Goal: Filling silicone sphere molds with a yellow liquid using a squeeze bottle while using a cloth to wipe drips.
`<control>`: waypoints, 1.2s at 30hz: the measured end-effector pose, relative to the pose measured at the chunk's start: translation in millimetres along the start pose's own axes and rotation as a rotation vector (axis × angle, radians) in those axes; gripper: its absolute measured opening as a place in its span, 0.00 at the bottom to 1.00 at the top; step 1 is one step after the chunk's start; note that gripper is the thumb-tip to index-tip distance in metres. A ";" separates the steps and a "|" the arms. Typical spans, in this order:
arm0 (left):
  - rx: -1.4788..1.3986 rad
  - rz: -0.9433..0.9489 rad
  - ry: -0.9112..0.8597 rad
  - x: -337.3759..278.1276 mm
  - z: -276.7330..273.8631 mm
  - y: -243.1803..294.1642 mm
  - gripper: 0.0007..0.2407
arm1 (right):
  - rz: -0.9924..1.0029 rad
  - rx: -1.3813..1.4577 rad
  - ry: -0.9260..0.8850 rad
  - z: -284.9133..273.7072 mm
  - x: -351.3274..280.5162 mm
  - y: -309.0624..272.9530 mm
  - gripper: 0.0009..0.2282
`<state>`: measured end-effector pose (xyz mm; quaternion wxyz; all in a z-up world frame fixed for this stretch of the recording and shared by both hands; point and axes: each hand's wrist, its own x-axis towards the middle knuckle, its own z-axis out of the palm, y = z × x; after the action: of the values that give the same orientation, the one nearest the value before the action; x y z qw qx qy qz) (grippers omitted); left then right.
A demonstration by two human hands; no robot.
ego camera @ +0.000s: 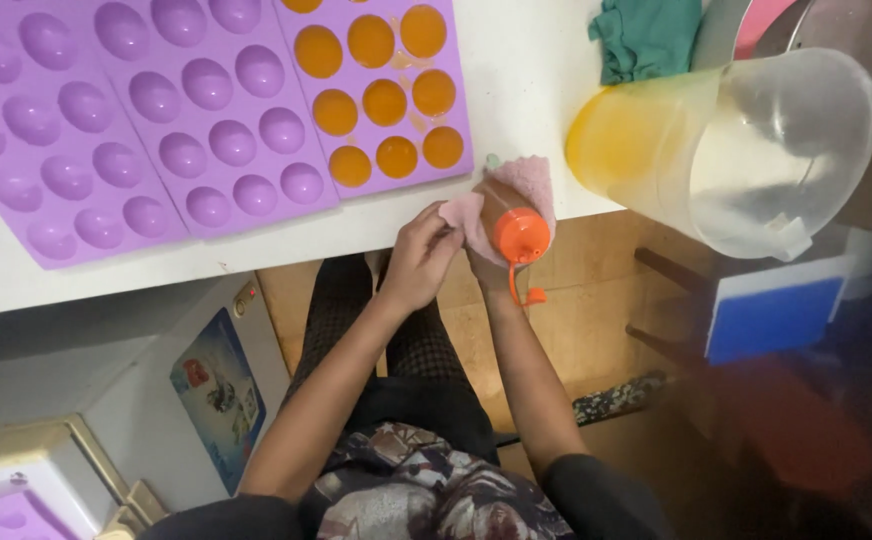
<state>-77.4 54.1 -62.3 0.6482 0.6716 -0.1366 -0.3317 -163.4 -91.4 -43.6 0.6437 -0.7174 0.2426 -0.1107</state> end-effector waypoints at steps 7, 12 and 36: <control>-0.360 -0.066 0.129 -6.7 28.8 -38.1 0.07 | 0.042 0.030 -0.066 6.9 -17.7 -9.6 0.16; -0.442 -0.069 0.101 -48.7 19.0 -44.9 0.07 | 0.047 0.043 -0.118 19.3 -28.1 -8.6 0.12; 0.509 0.126 0.579 -174.1 -430.4 30.3 0.05 | 0.548 -0.500 -0.310 140.5 -32.4 -71.0 0.29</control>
<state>68.8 492.9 -12.5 0.4917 0.8671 -0.0667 -0.0435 -110.4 50.5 10.1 0.4837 -0.7688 0.3446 0.2371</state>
